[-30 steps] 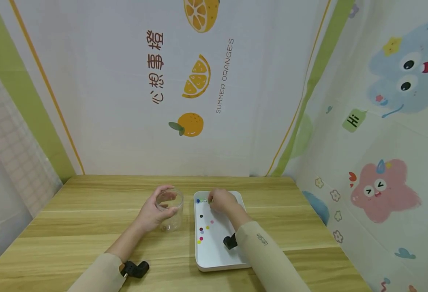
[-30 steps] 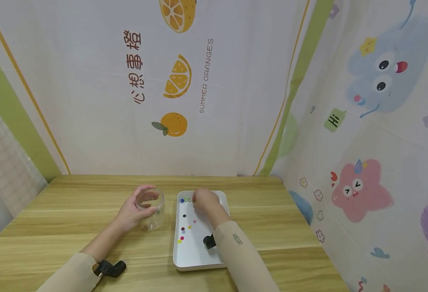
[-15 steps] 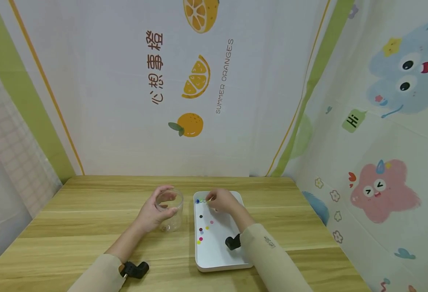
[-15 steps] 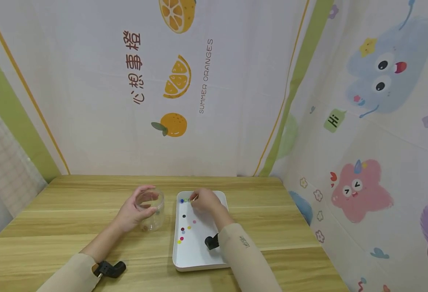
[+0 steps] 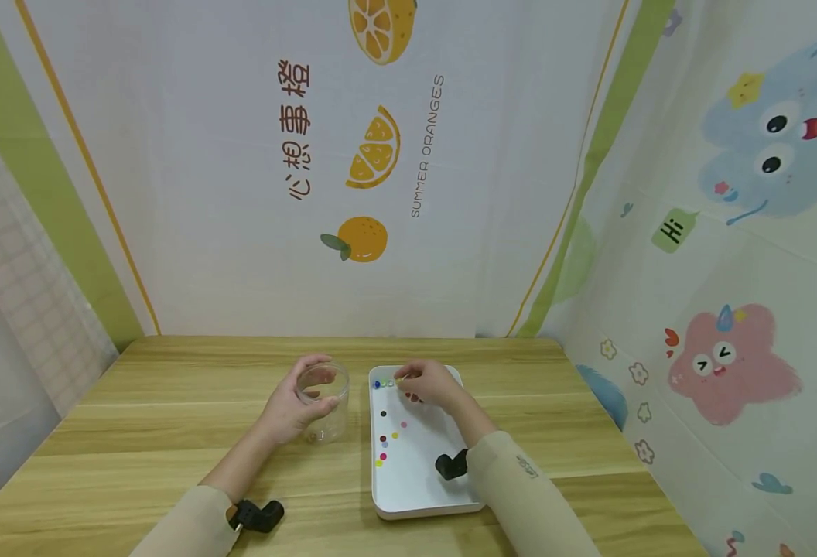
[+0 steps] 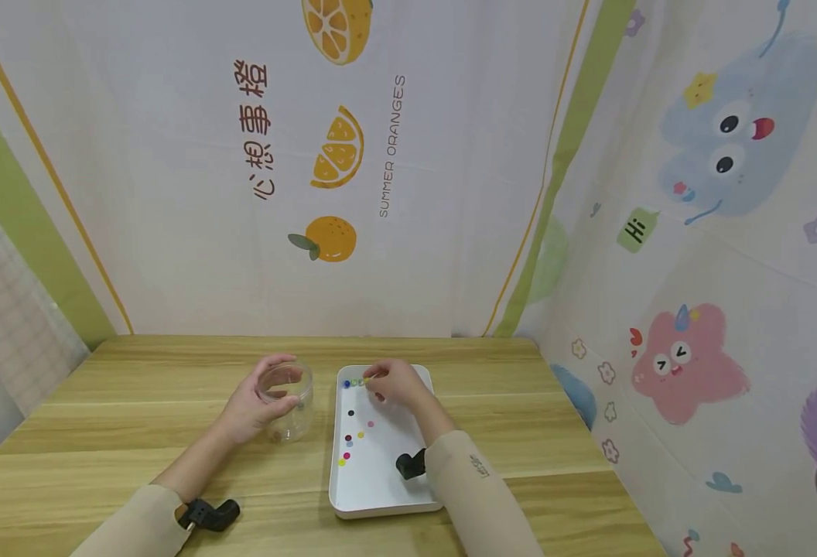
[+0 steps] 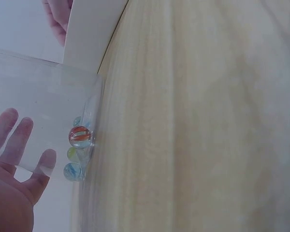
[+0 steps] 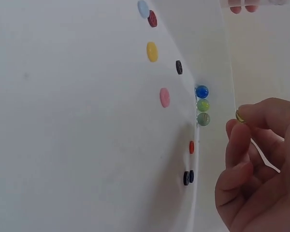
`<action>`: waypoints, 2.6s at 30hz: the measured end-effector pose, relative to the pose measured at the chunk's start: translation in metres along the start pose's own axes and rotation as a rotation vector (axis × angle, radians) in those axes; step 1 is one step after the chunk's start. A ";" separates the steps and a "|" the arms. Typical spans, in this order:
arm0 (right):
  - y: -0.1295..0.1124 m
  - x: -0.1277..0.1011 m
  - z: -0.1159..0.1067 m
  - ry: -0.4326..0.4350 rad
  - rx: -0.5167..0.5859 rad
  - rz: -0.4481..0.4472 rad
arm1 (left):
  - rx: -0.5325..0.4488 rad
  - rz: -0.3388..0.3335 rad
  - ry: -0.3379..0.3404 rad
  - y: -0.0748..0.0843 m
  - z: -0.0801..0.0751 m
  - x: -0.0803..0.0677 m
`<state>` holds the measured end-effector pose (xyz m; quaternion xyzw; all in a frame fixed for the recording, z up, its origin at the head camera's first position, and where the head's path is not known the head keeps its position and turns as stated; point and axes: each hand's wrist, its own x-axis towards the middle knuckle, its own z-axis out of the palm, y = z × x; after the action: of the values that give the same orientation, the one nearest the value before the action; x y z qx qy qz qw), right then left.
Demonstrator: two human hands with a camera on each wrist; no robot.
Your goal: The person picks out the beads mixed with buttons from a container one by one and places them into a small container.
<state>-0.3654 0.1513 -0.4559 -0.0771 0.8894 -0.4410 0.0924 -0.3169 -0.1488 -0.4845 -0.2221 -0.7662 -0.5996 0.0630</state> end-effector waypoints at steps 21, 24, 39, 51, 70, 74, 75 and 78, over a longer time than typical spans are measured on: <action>0.000 -0.006 -0.009 0.019 0.215 -0.059 | 0.011 -0.013 0.000 0.001 0.000 -0.001; -0.003 -0.007 -0.010 0.005 0.258 -0.067 | 0.015 -0.012 0.003 0.001 -0.001 -0.001; -0.011 -0.013 -0.011 -0.012 0.469 -0.127 | 0.004 -0.015 -0.005 0.001 -0.001 0.000; -0.018 -0.015 -0.010 -0.064 0.566 -0.149 | 0.007 -0.009 -0.001 -0.001 -0.001 -0.001; -0.051 -0.013 0.001 -0.153 0.602 -0.203 | -0.002 -0.012 -0.001 0.000 0.000 0.000; -0.058 -0.016 0.003 -0.166 0.604 -0.208 | -0.006 -0.009 -0.002 0.000 0.000 0.000; -0.060 -0.016 0.003 -0.170 0.603 -0.208 | -0.007 -0.010 -0.002 0.000 0.000 -0.001; -0.065 -0.016 0.005 -0.176 0.604 -0.211 | -0.010 -0.013 -0.004 0.000 -0.001 0.000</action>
<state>-0.3447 0.1124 -0.4058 -0.1757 0.6941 -0.6837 0.1411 -0.3169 -0.1494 -0.4845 -0.2185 -0.7648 -0.6035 0.0566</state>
